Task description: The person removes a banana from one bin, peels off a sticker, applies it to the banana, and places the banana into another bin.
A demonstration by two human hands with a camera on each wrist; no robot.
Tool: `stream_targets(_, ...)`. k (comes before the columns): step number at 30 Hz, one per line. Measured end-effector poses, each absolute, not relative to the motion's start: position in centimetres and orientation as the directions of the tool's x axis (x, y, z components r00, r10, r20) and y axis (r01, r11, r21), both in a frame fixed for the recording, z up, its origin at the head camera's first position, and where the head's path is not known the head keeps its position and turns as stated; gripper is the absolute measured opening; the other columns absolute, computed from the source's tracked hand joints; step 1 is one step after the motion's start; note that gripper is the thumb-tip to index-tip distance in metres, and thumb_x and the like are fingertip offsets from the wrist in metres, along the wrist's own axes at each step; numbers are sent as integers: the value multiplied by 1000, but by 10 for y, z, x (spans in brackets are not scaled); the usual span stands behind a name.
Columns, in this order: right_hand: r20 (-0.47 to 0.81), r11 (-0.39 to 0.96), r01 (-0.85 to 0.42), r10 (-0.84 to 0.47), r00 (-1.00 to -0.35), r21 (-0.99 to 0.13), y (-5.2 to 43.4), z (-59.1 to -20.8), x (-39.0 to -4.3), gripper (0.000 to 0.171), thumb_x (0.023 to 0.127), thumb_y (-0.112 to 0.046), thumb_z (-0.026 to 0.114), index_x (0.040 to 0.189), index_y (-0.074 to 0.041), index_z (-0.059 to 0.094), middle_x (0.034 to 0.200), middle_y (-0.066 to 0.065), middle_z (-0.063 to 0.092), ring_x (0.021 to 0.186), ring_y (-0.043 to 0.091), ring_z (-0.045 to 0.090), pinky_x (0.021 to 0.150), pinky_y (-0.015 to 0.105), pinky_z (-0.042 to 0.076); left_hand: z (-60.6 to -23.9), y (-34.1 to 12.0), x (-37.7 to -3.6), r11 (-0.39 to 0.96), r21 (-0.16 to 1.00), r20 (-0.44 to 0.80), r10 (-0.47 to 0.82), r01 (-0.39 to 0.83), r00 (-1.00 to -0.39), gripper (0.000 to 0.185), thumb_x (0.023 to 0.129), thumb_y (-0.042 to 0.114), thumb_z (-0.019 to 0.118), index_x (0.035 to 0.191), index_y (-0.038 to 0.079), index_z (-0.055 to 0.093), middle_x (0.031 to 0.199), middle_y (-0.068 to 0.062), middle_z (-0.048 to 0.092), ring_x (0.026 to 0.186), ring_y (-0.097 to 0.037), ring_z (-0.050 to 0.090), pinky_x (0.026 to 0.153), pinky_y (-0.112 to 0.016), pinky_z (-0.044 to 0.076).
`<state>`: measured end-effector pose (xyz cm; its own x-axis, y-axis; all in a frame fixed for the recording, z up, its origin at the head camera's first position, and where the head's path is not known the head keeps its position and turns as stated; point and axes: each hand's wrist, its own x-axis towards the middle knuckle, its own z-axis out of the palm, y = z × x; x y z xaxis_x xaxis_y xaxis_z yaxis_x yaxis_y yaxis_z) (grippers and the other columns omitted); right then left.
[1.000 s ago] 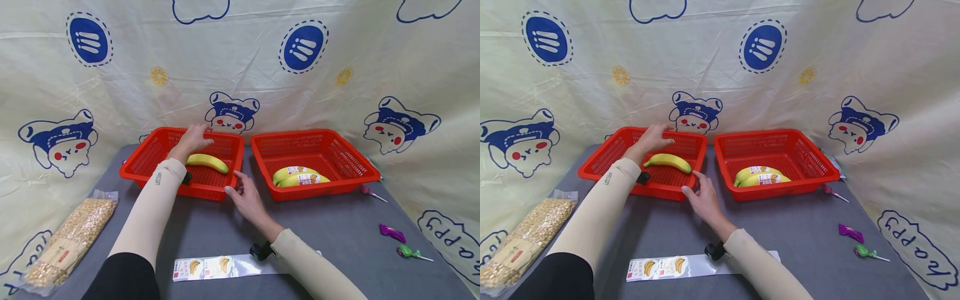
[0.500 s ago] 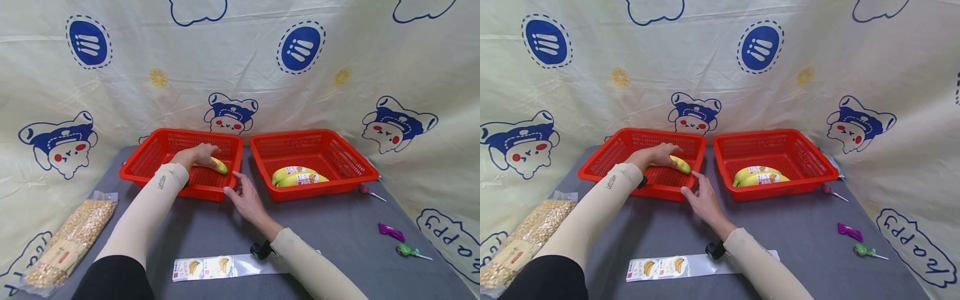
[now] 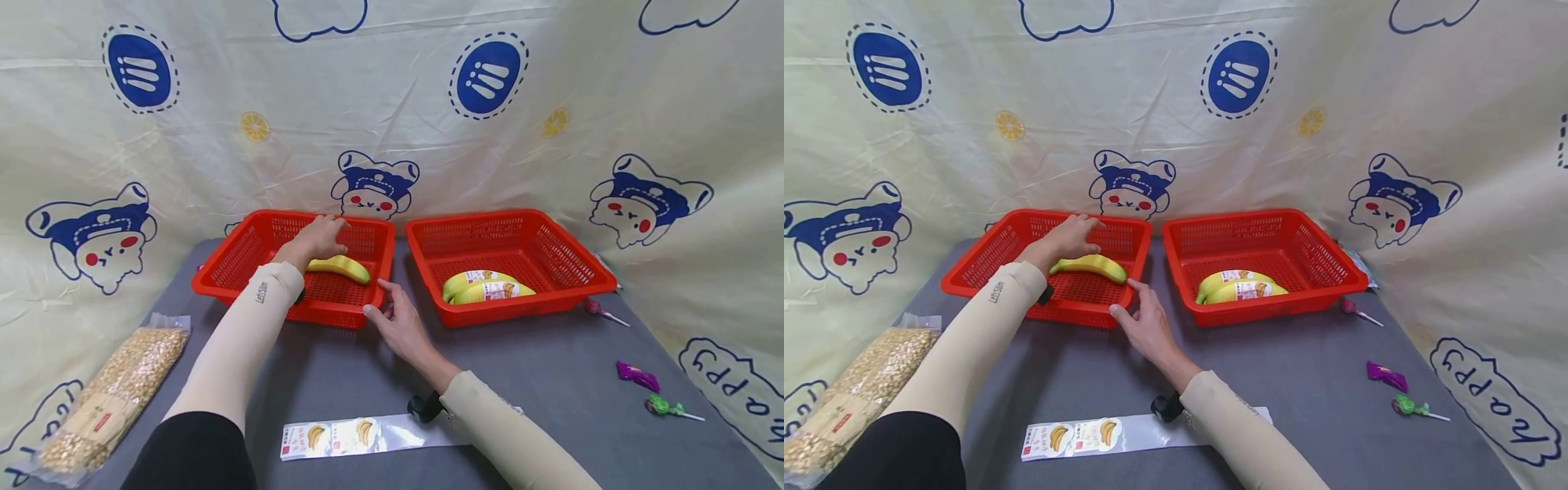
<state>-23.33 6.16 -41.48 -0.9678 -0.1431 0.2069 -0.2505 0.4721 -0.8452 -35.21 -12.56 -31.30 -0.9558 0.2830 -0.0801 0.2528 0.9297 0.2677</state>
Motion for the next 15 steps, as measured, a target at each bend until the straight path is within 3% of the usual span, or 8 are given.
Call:
stream_targets(8, 199, 482, -237, -128, -972, -844, 61, -414, -233, 60, 86, -33, 67, 139, -21, 41, 108, 5, 53, 85, 16, 49, 70, 26, 44, -318, -132, -373, 941, 232, -46, 263, 246, -964, 52, 87, 21, 64, 135, 11, 48, 146, -12, 40, 134, -29, 33, 112, -47, 29)
stream_targets(15, 201, 492, -240, -133, -971, -837, 61, -413, -231, 60, 85, -30, 67, 138, -20, 41, 108, 5, 53, 84, 16, 50, 68, 25, 45, -341, -149, -382, 958, 226, -172, 218, 177, -961, 55, 88, 21, 63, 138, 10, 44, 141, -16, 45, 129, -33, 39, 109, -49, 32)
